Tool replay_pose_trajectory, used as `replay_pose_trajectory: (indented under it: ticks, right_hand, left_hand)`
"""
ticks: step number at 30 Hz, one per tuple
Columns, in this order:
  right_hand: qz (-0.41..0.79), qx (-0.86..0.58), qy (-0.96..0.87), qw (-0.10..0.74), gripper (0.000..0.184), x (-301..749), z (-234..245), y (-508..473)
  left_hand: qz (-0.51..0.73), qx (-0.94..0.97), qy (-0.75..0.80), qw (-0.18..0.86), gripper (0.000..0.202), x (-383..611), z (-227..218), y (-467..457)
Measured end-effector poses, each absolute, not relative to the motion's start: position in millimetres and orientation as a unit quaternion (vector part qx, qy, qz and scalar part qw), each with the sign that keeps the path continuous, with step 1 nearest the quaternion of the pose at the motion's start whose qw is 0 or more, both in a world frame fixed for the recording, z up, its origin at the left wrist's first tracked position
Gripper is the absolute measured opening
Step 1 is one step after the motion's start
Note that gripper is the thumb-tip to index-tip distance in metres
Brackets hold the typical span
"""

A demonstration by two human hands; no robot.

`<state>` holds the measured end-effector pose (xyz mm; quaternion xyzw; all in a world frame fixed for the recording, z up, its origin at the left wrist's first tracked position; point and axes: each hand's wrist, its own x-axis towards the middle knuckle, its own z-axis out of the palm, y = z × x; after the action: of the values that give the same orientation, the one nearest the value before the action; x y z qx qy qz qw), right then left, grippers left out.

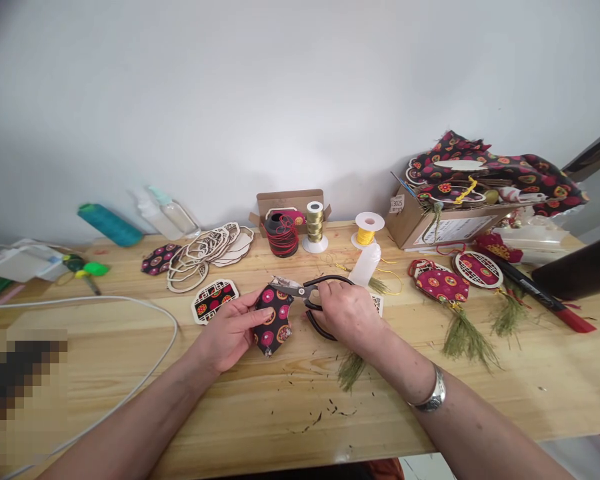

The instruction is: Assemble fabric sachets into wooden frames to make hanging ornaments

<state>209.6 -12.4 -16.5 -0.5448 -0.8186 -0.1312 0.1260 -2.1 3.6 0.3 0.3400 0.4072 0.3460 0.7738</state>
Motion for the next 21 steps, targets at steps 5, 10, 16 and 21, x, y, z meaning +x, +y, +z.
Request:
replay_pose_trajectory:
  ticks: [5, 10, 16, 21]
  right_hand:
    - [-0.123, -0.544, -0.822, 0.116, 0.029, 208.8, -16.7, -12.1]
    - [-0.105, -0.549, -0.824, 0.098, 0.031, 208.1, -15.7, -12.1]
    - [-0.085, -0.548, -0.826, 0.102, 0.029, 209.0, -15.1, -11.7]
    - [-0.037, -0.563, -0.821, 0.09, 0.031, 209.4, -15.8, -11.5]
  left_hand:
    - [0.343, 0.337, 0.406, 0.777, 0.037, -1.6, 0.4, 3.6]
    - [0.347, 0.334, 0.404, 0.778, 0.037, -1.5, 0.6, 3.3]
    - [0.345, 0.33, 0.403, 0.781, 0.038, -2.0, -1.5, 4.4]
    - [0.348, 0.325, 0.411, 0.777, 0.04, -1.9, -1.2, 4.1]
